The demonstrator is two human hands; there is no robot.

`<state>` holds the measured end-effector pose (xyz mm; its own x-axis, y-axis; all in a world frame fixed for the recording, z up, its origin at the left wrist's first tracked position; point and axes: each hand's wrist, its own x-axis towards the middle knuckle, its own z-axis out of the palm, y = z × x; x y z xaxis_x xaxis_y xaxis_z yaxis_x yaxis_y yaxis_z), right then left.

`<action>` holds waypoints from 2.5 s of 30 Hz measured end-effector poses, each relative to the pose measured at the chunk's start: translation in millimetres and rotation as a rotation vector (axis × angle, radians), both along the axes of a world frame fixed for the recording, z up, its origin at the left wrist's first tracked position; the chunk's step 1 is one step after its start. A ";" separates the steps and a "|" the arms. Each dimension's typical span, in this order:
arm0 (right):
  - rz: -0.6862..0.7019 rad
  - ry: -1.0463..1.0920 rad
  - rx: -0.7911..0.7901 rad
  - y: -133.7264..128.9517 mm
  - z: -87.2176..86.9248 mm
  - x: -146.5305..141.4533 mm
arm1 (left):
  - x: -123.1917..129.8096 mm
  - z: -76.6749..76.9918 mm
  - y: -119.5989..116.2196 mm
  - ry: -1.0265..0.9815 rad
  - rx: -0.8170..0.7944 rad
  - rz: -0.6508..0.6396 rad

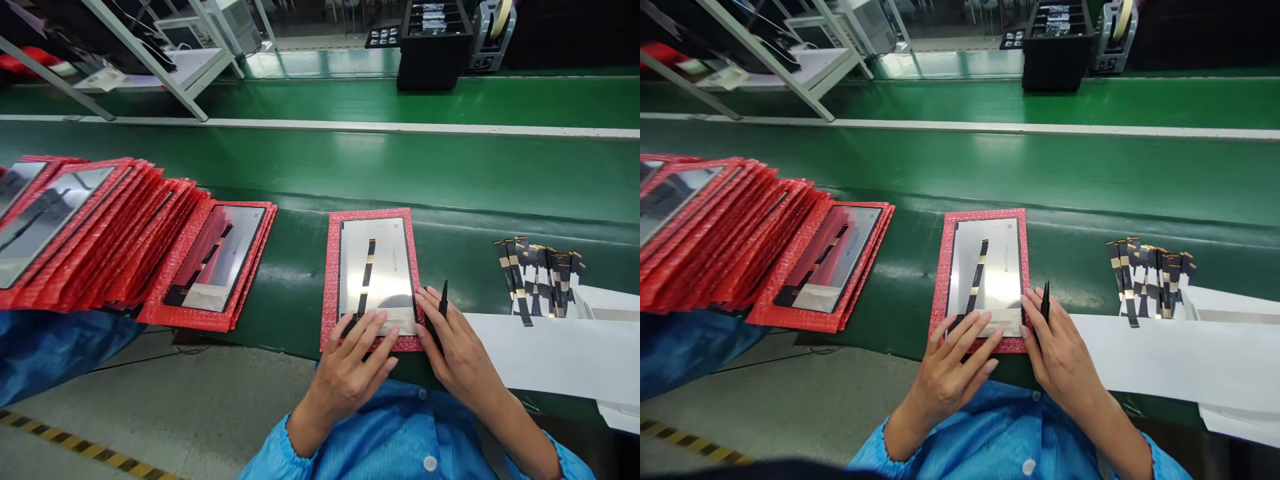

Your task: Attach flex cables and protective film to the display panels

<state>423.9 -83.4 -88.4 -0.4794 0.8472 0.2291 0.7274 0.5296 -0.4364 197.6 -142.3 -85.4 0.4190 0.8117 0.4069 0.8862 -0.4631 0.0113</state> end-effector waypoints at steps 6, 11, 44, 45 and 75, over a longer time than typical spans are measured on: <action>-0.002 0.008 0.014 1.3 -6.6 1.0 | 15.4 3.3 7.4 0.014 -0.043 -0.071; -0.011 0.009 0.036 1.8 -8.7 -0.4 | -3.0 -3.7 -0.5 0.096 -0.027 0.024; -0.022 0.177 0.311 5.6 -36.1 5.5 | -78.0 -7.8 106.6 -0.399 0.024 0.499; -0.021 0.171 0.319 5.6 -36.0 5.6 | -78.8 -8.9 109.8 -0.417 0.034 0.484; -0.165 0.571 -0.066 -13.7 -30.4 25.5 | -73.4 -13.7 114.9 -0.548 -0.142 0.393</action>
